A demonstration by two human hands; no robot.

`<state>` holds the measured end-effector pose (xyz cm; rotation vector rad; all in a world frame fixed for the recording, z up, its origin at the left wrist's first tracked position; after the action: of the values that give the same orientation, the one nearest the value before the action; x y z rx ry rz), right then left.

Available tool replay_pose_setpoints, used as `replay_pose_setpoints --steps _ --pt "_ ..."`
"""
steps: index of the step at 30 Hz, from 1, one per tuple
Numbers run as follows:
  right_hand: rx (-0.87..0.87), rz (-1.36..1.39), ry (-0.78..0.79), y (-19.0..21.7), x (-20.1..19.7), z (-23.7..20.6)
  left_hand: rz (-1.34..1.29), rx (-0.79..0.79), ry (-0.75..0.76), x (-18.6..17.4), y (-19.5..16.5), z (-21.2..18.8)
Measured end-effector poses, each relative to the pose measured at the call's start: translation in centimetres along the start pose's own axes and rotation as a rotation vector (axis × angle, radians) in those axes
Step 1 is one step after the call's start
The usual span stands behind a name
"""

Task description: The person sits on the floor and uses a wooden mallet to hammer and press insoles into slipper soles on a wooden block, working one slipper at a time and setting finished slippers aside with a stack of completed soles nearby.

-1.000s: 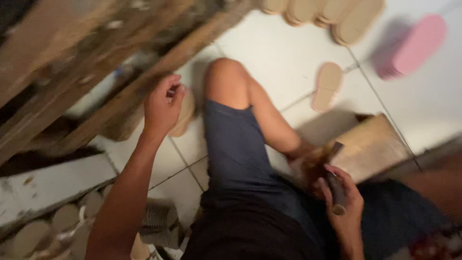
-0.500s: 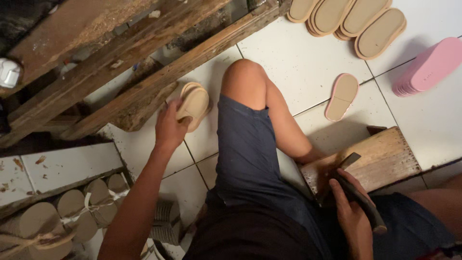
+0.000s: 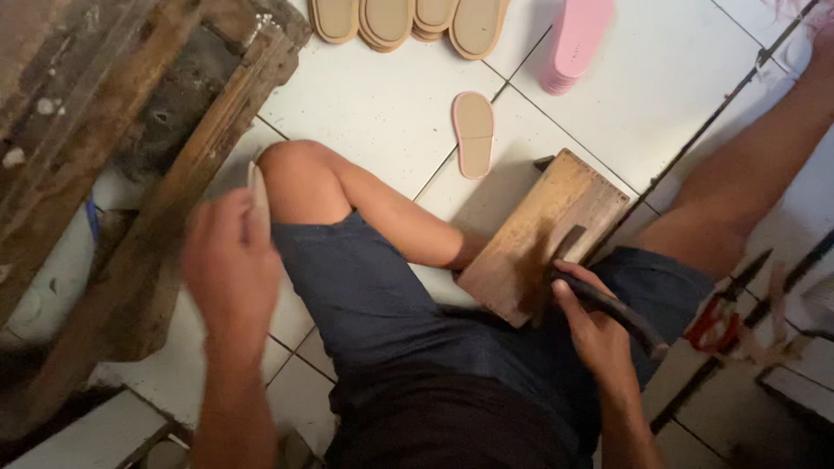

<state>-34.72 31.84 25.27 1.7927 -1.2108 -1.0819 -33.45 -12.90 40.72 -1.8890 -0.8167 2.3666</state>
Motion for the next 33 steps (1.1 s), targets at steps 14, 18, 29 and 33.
replay_pose_setpoints --steps 14,18,29,33 --pt "-0.1 0.392 -0.143 1.7 -2.7 0.2 -1.265 0.033 0.629 18.3 -15.3 -0.8" --pt "-0.037 0.604 -0.161 1.6 -3.4 0.1 -0.761 0.32 0.63 23.3 -18.2 0.6" --pt "-0.132 -0.478 0.006 5.8 -1.2 4.5 -0.849 0.415 1.169 26.7 -16.3 0.5" --pt "0.035 -0.863 0.022 6.2 -1.3 6.5 -1.025 0.22 1.418 27.2 -15.4 0.2"
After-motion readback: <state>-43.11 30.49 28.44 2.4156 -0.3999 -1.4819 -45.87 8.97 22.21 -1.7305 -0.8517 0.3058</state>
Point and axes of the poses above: each hand's wrist, its own z-axis towards the middle knuckle, its own x-axis out of the palm, y = z × x, the point moved 7 cm from there along z, towards the middle knuckle, and after that the axes turned 5 degrees about y, right-handed, at the moved point
